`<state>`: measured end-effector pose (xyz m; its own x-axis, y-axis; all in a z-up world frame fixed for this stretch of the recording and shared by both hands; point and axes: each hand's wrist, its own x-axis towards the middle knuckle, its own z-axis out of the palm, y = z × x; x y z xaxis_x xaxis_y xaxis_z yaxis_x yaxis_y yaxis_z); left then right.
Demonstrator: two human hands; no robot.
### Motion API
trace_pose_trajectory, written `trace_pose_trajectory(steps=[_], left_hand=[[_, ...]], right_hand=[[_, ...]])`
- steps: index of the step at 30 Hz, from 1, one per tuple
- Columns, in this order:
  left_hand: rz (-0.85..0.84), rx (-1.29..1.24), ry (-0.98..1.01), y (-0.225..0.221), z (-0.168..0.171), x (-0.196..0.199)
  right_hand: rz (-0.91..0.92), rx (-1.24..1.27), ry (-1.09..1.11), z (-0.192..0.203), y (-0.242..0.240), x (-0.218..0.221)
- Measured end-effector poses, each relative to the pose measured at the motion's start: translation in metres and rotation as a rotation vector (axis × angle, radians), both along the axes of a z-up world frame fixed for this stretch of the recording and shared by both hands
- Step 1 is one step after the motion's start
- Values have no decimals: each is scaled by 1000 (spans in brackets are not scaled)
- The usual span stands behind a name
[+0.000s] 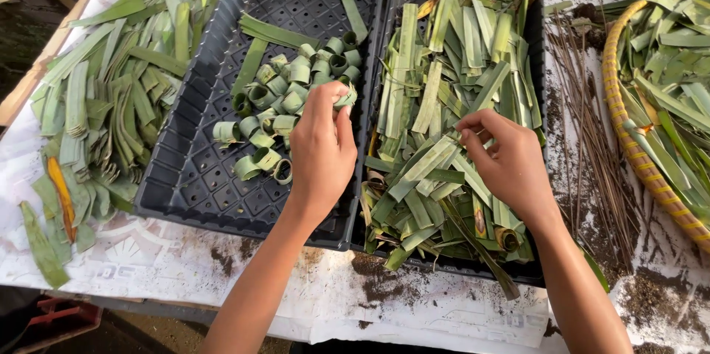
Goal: Folding and rolling long green leaves into small circular containers and placing them in a tray.
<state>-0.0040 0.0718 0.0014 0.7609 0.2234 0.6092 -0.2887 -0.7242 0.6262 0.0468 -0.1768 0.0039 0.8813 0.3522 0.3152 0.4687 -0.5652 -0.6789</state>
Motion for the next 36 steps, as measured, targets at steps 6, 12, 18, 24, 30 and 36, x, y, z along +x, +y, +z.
trace_pose_trajectory(steps=[6, 12, 18, 24, 30, 36], left_hand=[[14, 35, 51, 42, -9, -16], [58, 67, -41, 43, -11, -38], [-316, 55, 71, -9, -38, -28], [-539, 344, 546, -42, -36, -13], [-473, 480, 689, -59, -90, 14], [-500, 505, 651, -61, -81, 10]], right_hand=[[32, -149, 73, -1, 12, -11], [131, -230, 148, -6, 15, -20], [243, -247, 137, 5, 15, -45], [69, -340, 0, -16, -17, -33], [-259, -490, 233, -20, -28, -19], [4, -457, 145, -31, -47, -31]])
